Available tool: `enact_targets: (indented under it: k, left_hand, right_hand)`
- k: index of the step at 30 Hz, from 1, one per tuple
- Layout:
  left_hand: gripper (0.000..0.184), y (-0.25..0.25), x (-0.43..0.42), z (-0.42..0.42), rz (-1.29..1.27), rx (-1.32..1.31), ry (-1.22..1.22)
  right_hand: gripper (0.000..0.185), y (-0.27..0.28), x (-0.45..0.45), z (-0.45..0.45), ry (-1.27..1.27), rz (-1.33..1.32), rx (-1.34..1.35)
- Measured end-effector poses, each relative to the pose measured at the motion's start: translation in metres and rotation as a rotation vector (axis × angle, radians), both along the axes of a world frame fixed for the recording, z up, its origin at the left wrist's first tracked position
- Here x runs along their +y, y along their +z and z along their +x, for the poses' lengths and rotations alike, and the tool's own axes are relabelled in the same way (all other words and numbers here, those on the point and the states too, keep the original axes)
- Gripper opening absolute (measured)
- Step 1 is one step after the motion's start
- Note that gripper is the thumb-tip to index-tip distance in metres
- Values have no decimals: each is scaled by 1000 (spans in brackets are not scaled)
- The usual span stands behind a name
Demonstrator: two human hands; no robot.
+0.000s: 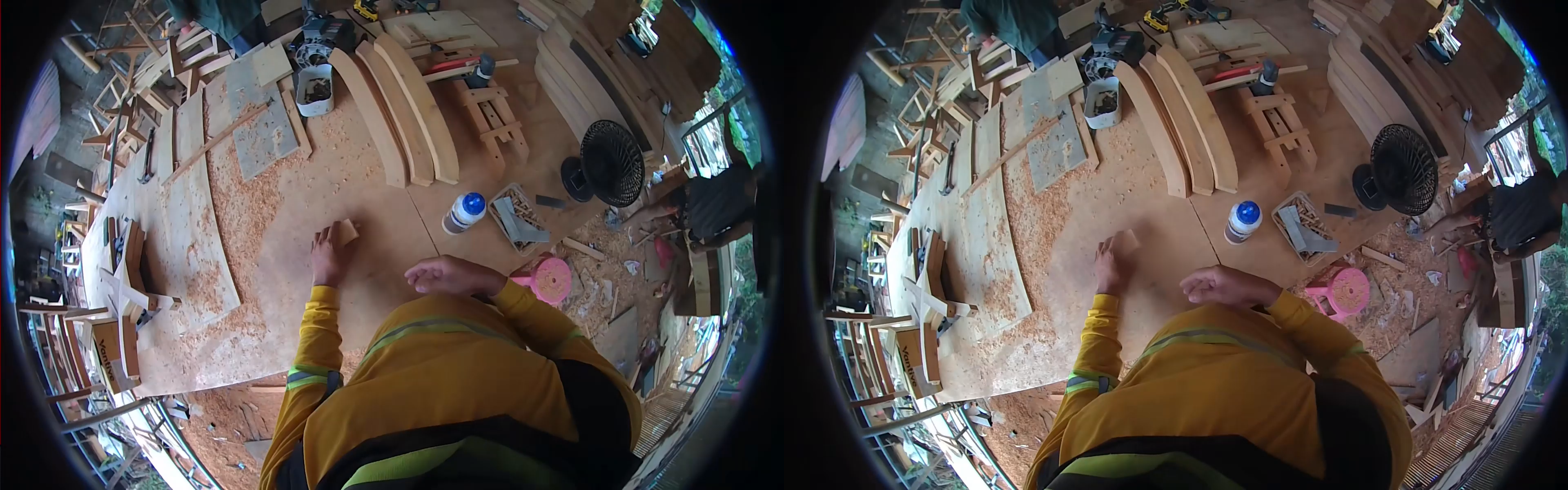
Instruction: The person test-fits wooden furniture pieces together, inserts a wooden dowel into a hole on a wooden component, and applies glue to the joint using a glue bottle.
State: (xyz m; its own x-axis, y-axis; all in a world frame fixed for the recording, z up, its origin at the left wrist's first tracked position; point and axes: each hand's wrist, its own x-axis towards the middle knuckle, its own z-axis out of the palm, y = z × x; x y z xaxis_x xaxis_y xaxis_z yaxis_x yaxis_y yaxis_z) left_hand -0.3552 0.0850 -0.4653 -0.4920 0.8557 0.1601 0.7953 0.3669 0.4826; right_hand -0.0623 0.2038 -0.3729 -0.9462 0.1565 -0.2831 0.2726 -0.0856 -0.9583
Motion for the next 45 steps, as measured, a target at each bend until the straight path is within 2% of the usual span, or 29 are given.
enact_targets:
  k: [2,5,7,9,11,13,15,17,19,21,23,26,30,32,34,37,40,43,45]
  left_hand:
    - [51,-2,-4,-13,9,17,16]
    - [51,-5,-6,-21,5,22,28]
    - [51,-4,-7,-21,19,21,29]
    - [51,-3,-9,-20,52,23,29]
    - [51,3,-10,-23,42,4,2]
    - [52,3,-11,-24,26,-4,-3]
    - [54,-6,-13,-29,-1,9,9]
    - [57,-21,-17,-35,-15,-2,12]
    - [60,-29,-21,-35,-26,-20,14]
    - [64,-35,-34,-41,-49,-42,22]
    - [65,-31,-51,-47,-24,-40,18]
    - [67,-33,-74,-57,14,-24,3]
    - [69,-43,-92,-76,-114,4,-42]
    - [69,-46,-100,-86,-39,-4,-106]
    - [67,-48,-113,-87,1,-11,-117]
    - [64,-32,-118,-76,-5,-11,-151]
    - [64,-35,-118,-76,-42,64,-159]
    - [62,-37,-119,-77,-30,57,-153]
    - [62,-37,-120,-77,-4,45,-150]
  right_hand:
    - [37,69,9,3,67,-45,26]
    - [35,120,48,4,-51,-163,94]
    - [35,126,91,-19,-247,145,237]
    - [49,108,147,-57,-445,414,252]
    - [76,73,200,-91,-552,695,-44]
    - [91,28,245,-119,-529,1018,-291]
    - [95,-13,277,-140,-484,1158,-407]
    - [89,-39,302,-147,-449,1108,-417]
    - [74,-37,315,-148,-433,1044,-403]
    - [59,-20,308,-149,-461,902,-289]
    - [45,27,279,-138,-525,664,-81]
    - [40,86,260,-127,-537,263,-56]
    - [36,152,186,-95,-465,4,25]
    - [39,167,121,-76,-435,-120,49]
    - [51,152,67,-60,-431,153,-13]
    - [62,75,4,-28,-342,737,87]
    - [71,5,-39,16,-229,969,-131]
    - [74,-26,-59,33,-56,1082,-316]
    - [74,-42,-62,36,-55,1084,-327]
